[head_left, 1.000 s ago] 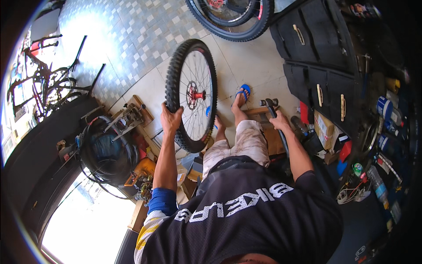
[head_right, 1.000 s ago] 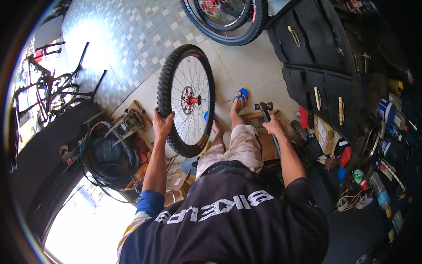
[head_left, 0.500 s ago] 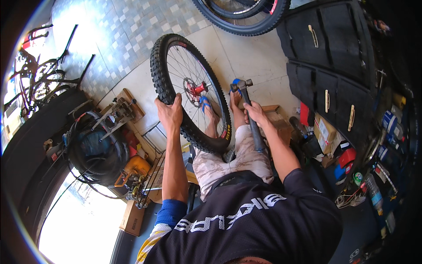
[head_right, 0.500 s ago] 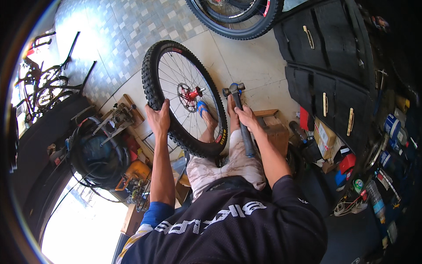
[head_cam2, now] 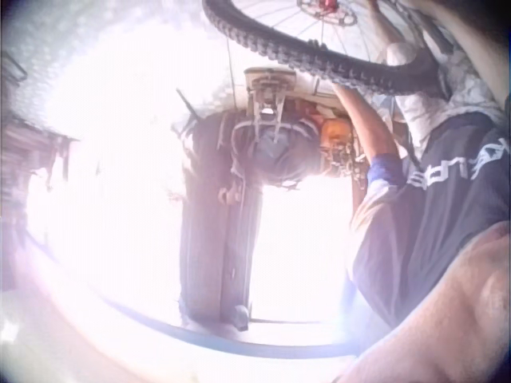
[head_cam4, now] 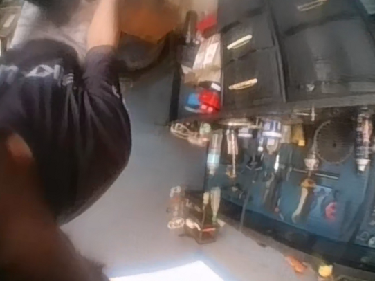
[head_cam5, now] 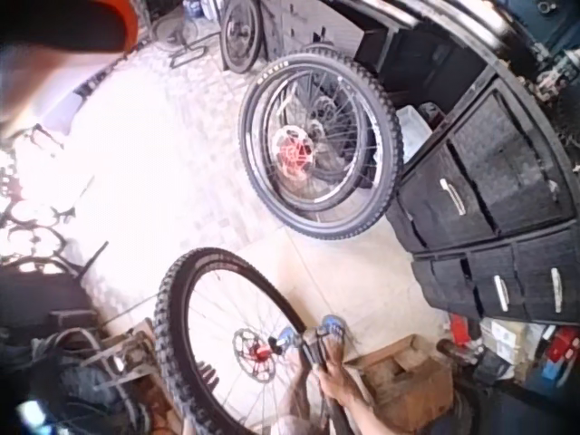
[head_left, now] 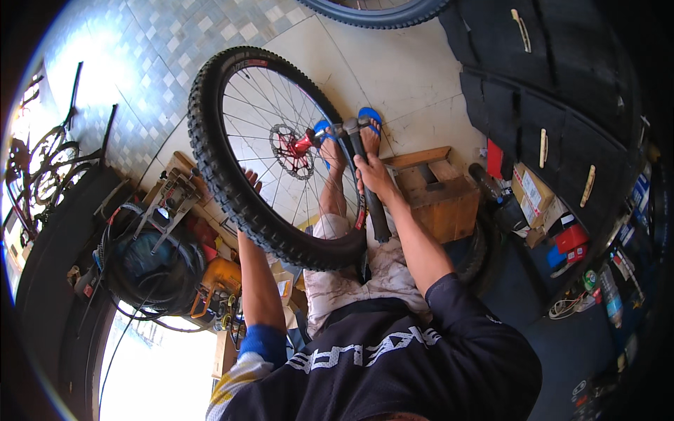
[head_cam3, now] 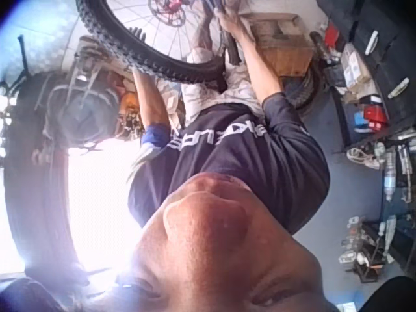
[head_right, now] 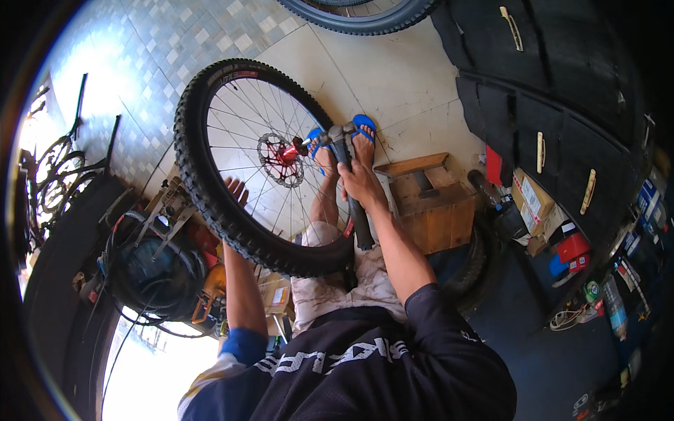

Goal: The person sits on the floor and uses a hammer to tap the cassette on a bicycle wheel. They then stand, move the wheel, and use a screwdriver to adjust the hub on another wheel before returning to the floor to hammer the first wheel again.

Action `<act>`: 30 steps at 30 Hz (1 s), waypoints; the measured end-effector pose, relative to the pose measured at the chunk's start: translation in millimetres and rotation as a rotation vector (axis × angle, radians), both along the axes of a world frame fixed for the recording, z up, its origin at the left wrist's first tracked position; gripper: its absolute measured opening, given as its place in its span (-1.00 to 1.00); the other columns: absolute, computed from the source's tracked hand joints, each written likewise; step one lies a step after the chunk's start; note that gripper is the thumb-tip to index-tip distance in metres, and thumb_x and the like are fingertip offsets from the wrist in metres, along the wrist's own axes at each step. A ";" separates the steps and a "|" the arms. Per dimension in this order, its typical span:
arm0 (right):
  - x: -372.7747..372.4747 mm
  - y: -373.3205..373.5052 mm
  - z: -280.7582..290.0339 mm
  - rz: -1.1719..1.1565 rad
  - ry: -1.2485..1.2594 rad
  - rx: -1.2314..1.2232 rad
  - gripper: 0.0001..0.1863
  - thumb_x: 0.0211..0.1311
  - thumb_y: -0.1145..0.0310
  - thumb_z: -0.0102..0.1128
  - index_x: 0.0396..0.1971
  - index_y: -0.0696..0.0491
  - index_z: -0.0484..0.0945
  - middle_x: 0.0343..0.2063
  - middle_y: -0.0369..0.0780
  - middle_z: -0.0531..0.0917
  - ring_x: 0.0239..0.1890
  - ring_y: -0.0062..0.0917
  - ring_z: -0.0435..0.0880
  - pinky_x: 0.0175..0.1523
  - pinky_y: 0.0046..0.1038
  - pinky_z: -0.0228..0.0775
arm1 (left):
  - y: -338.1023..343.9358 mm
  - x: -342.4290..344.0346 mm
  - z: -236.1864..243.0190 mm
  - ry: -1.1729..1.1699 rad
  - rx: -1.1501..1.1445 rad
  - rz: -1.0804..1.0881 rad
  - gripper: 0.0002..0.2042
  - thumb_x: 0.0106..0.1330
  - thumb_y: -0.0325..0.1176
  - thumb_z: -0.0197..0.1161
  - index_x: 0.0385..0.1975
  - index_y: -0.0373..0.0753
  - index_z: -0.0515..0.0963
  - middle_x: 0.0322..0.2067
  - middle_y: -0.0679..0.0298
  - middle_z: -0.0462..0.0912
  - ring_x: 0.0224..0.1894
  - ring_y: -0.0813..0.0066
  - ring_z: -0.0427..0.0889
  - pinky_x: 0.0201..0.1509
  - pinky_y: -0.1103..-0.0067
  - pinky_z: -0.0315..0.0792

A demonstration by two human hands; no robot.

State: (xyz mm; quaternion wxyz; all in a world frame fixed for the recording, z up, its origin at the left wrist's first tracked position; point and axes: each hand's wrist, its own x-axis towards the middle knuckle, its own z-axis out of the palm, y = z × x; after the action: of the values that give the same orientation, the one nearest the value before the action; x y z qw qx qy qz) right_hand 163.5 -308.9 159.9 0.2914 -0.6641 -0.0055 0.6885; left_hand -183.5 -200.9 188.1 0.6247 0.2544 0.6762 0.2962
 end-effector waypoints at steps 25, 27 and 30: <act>4.8 27.6 -14.6 0.150 0.029 -0.071 -0.71 0.56 0.10 0.12 -0.15 0.02 0.39 -0.62 -0.34 0.48 -0.74 -0.64 0.47 -0.69 -0.45 0.37 | 9.6 109.3 -178.9 -0.186 -0.517 0.239 -0.45 0.61 0.13 -0.25 0.13 -0.10 0.60 0.00 0.27 0.71 0.05 0.27 0.67 0.12 0.23 0.56; 24.6 23.5 -13.5 -0.028 -0.001 -0.042 -0.70 0.56 0.06 0.12 -0.15 0.00 0.37 -0.62 -0.35 0.47 -0.76 -0.66 0.45 -0.72 -0.48 0.34 | 12.1 118.4 -173.5 -0.223 -0.503 0.328 -0.50 0.63 0.06 -0.21 0.09 -0.14 0.62 0.00 0.26 0.73 -0.01 0.24 0.69 0.09 0.22 0.59; 70.0 19.5 1.3 -0.211 -0.102 -0.063 -0.71 0.58 0.07 0.10 -0.17 -0.01 0.36 -0.62 -0.36 0.44 -0.77 -0.66 0.42 -0.71 -0.52 0.34 | 10.4 120.2 -174.1 -0.251 -0.447 0.227 -0.62 0.60 -0.07 -0.08 0.02 -0.16 0.63 -0.08 0.26 0.72 -0.09 0.28 0.70 -0.03 0.31 0.63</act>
State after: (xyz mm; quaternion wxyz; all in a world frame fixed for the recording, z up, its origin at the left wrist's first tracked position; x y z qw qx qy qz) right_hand 233.5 -289.5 161.2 0.3405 -0.7041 0.0712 0.6190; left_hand -63.3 -190.5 14.0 0.7071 -0.0057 0.6662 0.2370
